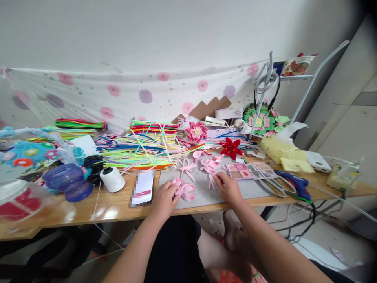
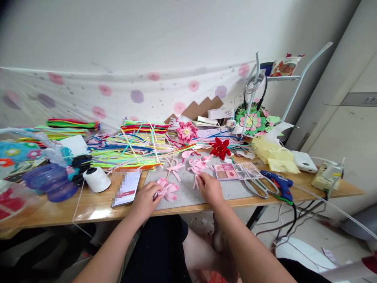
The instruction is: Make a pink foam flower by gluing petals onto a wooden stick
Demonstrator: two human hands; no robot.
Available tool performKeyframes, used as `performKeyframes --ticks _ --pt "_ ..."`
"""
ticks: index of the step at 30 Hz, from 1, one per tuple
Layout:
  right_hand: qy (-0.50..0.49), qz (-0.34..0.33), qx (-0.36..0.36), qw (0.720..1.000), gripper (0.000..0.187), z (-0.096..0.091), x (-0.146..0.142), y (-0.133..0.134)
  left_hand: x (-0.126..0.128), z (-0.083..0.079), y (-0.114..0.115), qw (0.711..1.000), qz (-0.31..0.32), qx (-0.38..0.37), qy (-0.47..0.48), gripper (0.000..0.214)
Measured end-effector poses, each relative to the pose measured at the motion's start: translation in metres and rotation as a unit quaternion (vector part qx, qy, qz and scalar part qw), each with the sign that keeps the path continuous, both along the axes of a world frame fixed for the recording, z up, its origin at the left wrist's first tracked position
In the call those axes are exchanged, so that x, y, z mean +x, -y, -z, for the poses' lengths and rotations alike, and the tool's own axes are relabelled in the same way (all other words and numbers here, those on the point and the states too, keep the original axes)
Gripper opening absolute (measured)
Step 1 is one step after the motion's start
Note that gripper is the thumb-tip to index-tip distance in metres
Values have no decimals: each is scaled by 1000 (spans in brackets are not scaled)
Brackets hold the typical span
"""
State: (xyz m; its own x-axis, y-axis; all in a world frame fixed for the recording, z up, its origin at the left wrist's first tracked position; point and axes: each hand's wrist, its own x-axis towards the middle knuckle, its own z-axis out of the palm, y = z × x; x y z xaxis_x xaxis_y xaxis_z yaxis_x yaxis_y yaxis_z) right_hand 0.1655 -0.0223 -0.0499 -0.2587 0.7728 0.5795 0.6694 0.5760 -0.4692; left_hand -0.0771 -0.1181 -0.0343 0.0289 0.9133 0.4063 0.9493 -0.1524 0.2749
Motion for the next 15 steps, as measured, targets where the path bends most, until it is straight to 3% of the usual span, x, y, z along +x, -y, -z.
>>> performKeyframes --ticks 7,11,15 --pt "-8 -12 2 1000 26 -2 0 0 -2 1 6 1000 -10 24 15 19" --pt "-6 -25 1 1000 24 -5 -1 2 -3 -22 -6 999 -46 22 -3 20" --pt "-10 -32 1 999 22 -6 -1 2 0 -44 -43 996 -46 -62 -53 19"
